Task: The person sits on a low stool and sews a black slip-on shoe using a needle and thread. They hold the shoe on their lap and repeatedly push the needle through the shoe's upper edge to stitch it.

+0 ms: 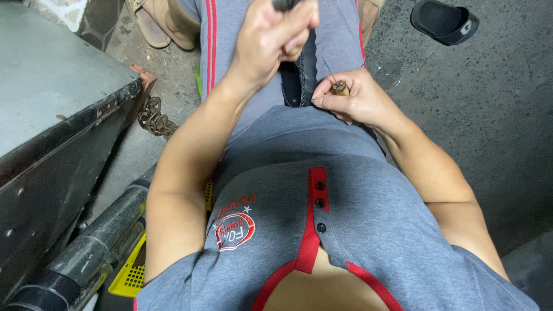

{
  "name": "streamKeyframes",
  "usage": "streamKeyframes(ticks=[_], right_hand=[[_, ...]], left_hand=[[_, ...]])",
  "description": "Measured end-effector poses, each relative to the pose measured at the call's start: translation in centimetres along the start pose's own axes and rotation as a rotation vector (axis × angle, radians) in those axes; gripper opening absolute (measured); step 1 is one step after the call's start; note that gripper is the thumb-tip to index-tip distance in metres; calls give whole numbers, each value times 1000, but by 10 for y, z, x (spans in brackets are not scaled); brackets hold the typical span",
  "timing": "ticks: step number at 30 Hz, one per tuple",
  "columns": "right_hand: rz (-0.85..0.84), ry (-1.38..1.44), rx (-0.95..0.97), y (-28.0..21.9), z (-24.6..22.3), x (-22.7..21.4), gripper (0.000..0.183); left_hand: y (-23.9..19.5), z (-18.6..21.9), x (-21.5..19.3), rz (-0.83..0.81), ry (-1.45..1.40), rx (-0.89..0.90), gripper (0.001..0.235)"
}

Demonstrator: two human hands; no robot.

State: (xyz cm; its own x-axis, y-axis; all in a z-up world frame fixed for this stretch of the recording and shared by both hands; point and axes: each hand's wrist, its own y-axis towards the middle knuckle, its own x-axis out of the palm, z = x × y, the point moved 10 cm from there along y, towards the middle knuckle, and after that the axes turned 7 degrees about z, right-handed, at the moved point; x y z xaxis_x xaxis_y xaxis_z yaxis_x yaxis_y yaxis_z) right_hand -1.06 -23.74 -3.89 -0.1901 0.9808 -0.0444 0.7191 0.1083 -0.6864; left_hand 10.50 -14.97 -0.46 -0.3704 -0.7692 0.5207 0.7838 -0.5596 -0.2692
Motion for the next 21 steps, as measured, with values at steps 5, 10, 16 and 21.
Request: streamKeyframes(ticks=[5,10,16,21], right_hand=[[62,-75,-55,1,-5,-5,8],[23,-138,-81,-7,-13,-1,10],[-22,179,-306,-36,-44,0,9],[144,-822,-709,-68,-60,-4,40]], left_hand=[[30,-44,-35,118,-382,-93,17],[-8,-11,-32,7,-420,-110,17],[-73,-53,11,-389,381,-224,28],[-99,-20,-110,248,180,-216,42]])
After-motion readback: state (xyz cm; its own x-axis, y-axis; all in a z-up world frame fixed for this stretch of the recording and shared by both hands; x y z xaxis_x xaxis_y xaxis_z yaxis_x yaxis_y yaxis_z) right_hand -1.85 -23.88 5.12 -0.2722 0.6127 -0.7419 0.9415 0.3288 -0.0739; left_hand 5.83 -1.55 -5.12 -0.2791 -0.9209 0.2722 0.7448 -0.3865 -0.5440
